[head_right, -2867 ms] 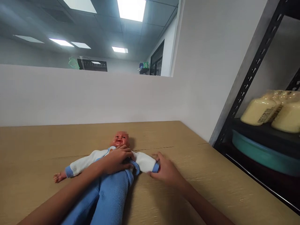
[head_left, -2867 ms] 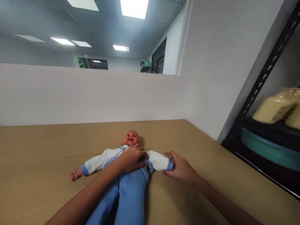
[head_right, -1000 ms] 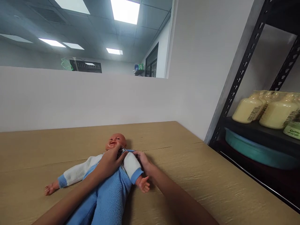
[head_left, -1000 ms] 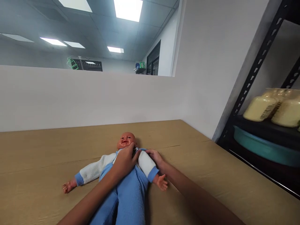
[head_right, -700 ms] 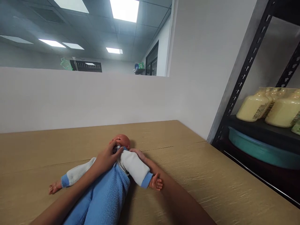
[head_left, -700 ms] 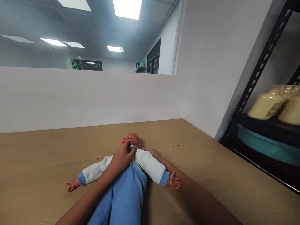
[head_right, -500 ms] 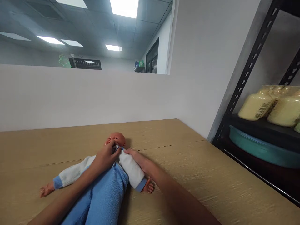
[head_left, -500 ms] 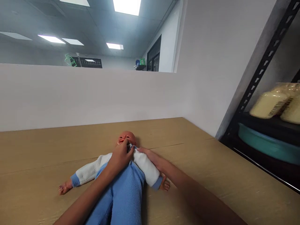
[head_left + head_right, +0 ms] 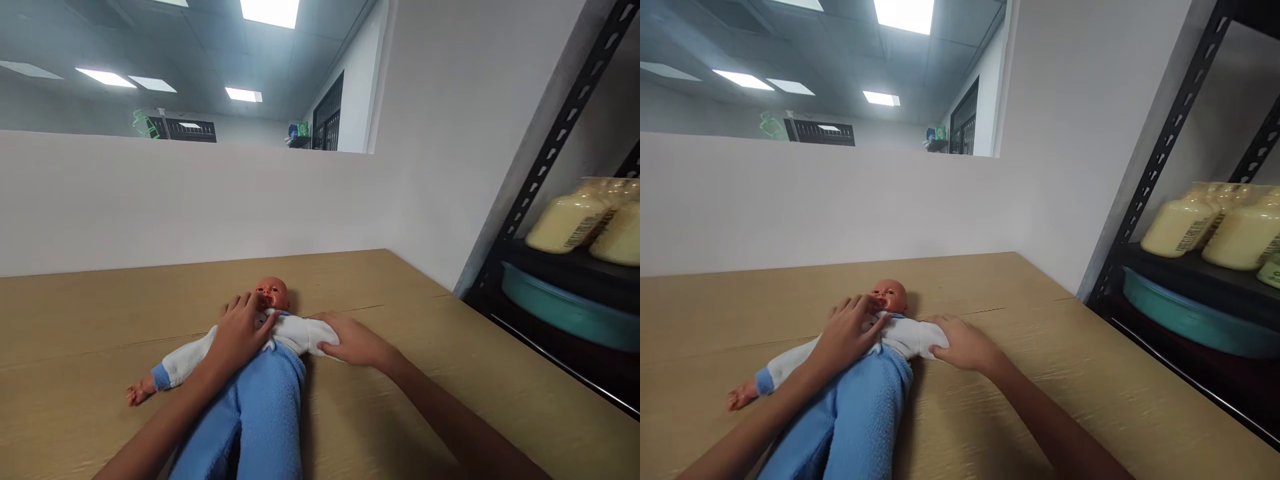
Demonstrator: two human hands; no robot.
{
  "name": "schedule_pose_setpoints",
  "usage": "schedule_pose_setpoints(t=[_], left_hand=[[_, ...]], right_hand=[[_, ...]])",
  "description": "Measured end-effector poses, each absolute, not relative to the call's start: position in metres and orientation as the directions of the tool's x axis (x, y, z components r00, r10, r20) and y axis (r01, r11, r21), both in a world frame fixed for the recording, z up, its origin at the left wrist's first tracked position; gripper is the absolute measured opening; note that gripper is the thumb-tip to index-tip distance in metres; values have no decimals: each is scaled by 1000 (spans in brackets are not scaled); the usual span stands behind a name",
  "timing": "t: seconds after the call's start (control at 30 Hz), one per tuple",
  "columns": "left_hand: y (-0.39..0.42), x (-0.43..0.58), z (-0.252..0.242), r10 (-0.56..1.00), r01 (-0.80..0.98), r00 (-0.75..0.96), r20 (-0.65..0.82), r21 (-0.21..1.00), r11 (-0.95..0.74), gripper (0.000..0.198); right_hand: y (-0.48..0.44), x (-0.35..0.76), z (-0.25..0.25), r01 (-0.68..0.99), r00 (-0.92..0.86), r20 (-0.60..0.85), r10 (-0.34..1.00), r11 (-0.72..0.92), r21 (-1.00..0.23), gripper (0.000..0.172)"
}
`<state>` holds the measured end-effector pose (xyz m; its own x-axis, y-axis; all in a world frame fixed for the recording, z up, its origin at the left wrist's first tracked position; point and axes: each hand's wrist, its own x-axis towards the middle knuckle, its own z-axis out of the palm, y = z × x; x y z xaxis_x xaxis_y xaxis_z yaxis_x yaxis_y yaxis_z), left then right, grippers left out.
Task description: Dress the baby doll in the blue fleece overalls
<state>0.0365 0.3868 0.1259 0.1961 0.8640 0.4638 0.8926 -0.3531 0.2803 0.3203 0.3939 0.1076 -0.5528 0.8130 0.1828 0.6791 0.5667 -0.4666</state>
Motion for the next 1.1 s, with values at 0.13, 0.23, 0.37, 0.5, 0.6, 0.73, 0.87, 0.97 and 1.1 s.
schedule_pose_setpoints(t=[0.13,0.23,0.37,0.5,0.6,0.73,0.87,0.97,1.1], left_hand=[[366,2,113,813,763,103,573,479,-434,42],[342,-24,98,880,661,-37,473,672,-334,39],[317,-38,88,974,550,-32,224,817,-170,40],[312,-39,94,992,506,41,117,854,-122,42],[314,-40,96,995,526,56,82,845,-99,45],[313,-41,92,996,577,53,69,812,-87,43],[312,-42,87,995,564,60,85,819,-104,39],[313,-43,85,994,556,65,83,824,-105,38],[317,-45,79,982,579,81,170,794,-185,34]], right_hand=[[370,303,93,667,-395,456,798,590,-455,38],[352,282,91,504,-393,422,817,575,-644,14],[350,261,84,351,-425,221,878,385,-854,19],[365,261,73,92,-447,168,879,232,-968,31],[372,264,66,-26,-395,110,912,108,-994,40],[376,264,55,35,-297,190,936,209,-977,44],[382,265,47,79,-210,251,945,273,-959,44],[385,272,43,190,-152,314,937,340,-921,41],[392,279,41,287,-169,339,925,376,-881,41]])
